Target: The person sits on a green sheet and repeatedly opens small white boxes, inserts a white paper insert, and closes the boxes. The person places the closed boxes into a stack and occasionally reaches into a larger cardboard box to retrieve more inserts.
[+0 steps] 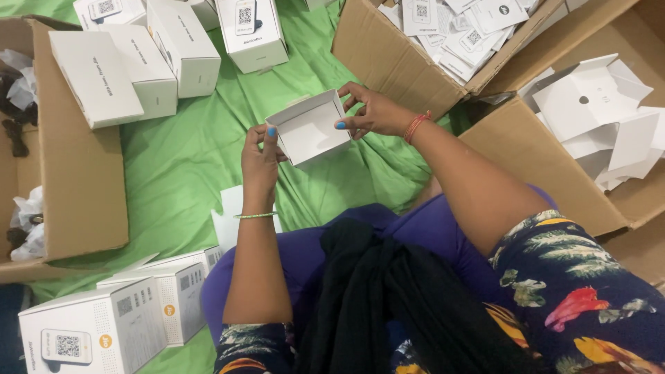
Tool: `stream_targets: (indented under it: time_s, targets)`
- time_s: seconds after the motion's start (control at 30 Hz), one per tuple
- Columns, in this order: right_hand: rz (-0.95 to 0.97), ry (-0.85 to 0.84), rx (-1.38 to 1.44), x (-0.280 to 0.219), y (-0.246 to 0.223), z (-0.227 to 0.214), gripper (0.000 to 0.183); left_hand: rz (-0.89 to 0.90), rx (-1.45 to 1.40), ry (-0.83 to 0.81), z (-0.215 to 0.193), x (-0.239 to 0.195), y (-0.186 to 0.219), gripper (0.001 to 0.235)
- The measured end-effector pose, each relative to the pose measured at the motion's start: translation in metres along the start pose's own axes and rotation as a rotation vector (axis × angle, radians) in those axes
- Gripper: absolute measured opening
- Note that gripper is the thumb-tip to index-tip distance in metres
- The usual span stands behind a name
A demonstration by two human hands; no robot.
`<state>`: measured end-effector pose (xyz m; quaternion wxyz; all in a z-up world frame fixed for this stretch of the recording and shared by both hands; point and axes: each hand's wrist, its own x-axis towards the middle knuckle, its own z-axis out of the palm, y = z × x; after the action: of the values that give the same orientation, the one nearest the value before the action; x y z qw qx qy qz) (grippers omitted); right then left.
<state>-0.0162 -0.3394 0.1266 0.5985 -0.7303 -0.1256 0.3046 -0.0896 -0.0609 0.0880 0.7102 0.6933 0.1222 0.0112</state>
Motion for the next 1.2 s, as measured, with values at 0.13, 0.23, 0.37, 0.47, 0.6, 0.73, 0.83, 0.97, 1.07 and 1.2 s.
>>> stream_targets:
  time_s: [0.13,0.23,0.37,0.47,0.6,0.73,0.83,0.97,1.07,1.2]
  targets:
    - [-0.010,-0.003,-0.067,-0.007,-0.009,-0.001,0.068,-0.041,0.003,-0.001,-0.007,-0.003,0.010,0.034]
    - [-0.034,-0.002,-0.275,-0.012,-0.015,-0.001,0.079,-0.048,0.150,-0.207,-0.021,-0.009,0.020,0.058]
    - [-0.144,-0.016,-0.633,-0.023,-0.023,0.006,0.091,-0.144,0.174,-0.384,-0.028,-0.014,0.024,0.087]
    - [-0.271,0.003,-0.800,-0.015,0.008,-0.002,0.085,-0.150,0.202,-0.461,-0.025,-0.016,0.016,0.095]
    - [-0.323,0.031,-0.826,0.001,0.038,0.000,0.080,-0.328,0.142,-0.372,-0.017,-0.007,0.001,0.079]
    - [-0.147,0.043,-0.711,-0.005,0.005,0.021,0.091,-0.261,0.161,-0.317,-0.009,-0.005,-0.006,0.084]
    - [-0.159,0.073,-0.704,-0.011,-0.010,0.028,0.097,-0.295,0.074,-0.268,-0.009,-0.002,-0.010,0.107]
    - [-0.275,-0.041,-0.744,-0.020,-0.026,0.041,0.102,-0.369,-0.012,-0.432,-0.017,-0.003,-0.020,0.112]
    - [-0.326,-0.059,-0.794,-0.019,-0.033,0.050,0.098,-0.269,0.060,-0.435,-0.019,-0.005,-0.004,0.106]
    - [-0.610,0.158,-1.020,0.005,-0.063,0.054,0.096,0.269,0.157,-0.226,-0.021,0.009,0.017,0.097]
